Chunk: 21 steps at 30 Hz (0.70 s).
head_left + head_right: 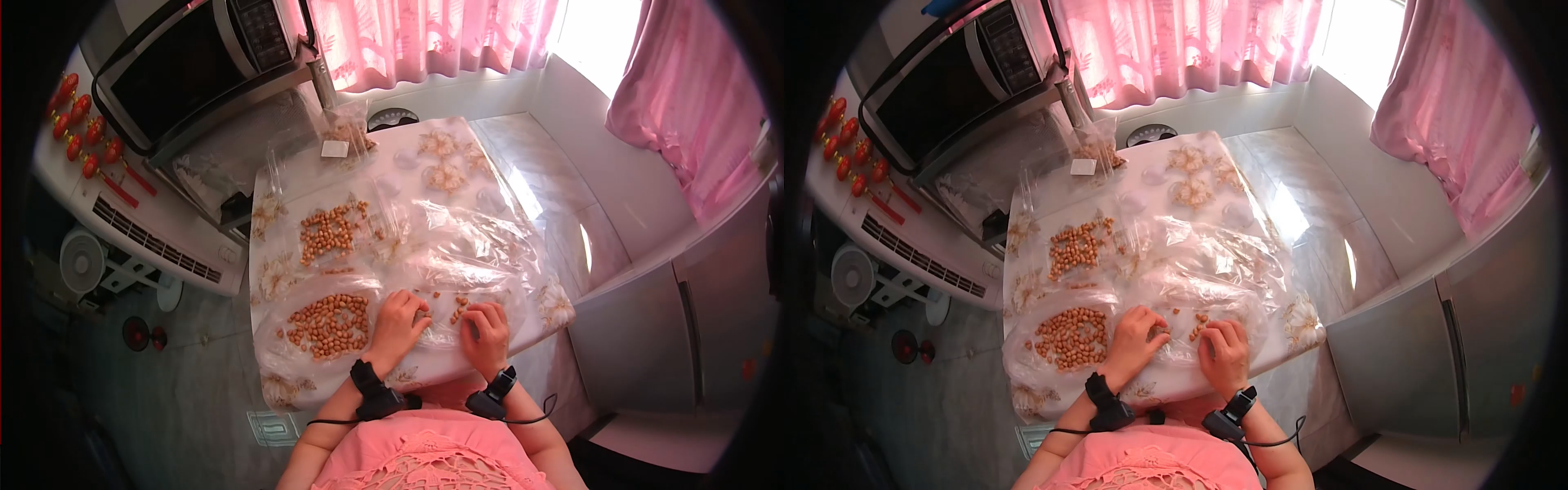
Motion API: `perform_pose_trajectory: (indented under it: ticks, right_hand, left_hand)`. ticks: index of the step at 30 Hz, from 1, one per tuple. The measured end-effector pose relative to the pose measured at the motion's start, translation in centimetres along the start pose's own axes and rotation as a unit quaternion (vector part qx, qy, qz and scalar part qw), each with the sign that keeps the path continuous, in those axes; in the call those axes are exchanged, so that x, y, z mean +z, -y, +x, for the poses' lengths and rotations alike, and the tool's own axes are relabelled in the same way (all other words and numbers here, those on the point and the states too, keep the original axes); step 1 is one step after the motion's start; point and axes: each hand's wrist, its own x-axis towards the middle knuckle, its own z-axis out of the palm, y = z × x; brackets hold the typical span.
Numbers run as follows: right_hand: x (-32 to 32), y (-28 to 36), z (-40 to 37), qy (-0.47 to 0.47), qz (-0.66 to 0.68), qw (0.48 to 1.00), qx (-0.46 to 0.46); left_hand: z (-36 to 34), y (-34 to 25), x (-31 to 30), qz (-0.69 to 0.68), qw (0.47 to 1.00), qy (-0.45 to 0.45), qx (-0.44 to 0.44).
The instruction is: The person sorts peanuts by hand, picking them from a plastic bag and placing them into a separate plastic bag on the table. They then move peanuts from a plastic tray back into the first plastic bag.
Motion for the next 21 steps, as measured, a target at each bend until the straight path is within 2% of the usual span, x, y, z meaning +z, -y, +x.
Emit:
perform_pose_trajectory:
  ticks: [2,6,11,12,14,19,21]
  right_hand:
    - [0.0,-0.1,0.0,-0.001,0.001,1.0,0.001]
    - [0.0,-0.2,-0.2,0.005,0.005,1.0,0.004]
    - [0.1,-0.5,-0.4,0.008,0.007,1.0,0.009]
    - [0.3,-0.5,-0.5,0.009,0.003,1.0,0.01]
    - [0.3,-0.6,-0.5,0.011,0.007,1.0,0.009]
    - [0.1,-0.3,-0.3,0.014,0.013,1.0,0.006]
    - [0.1,-0.2,-0.2,0.021,0.018,1.0,0.009]
  left_hand:
    - [0.1,-0.1,0.1,0.03,0.999,0.021,-0.002]
    - [0.1,0.1,0.4,0.043,0.999,0.004,0.021]
    - [-0.3,-1.6,-2.8,-0.176,0.984,0.02,-0.027]
    - [-0.9,-1.0,-3.6,-0.166,0.985,0.013,-0.035]
    - [-2.2,0.2,-5.1,-0.365,0.927,-0.033,-0.075]
    - [-5.3,2.7,-10.1,-0.349,0.927,-0.09,-0.106]
    - [-6.6,4.2,-10.7,-0.219,0.957,-0.11,-0.158]
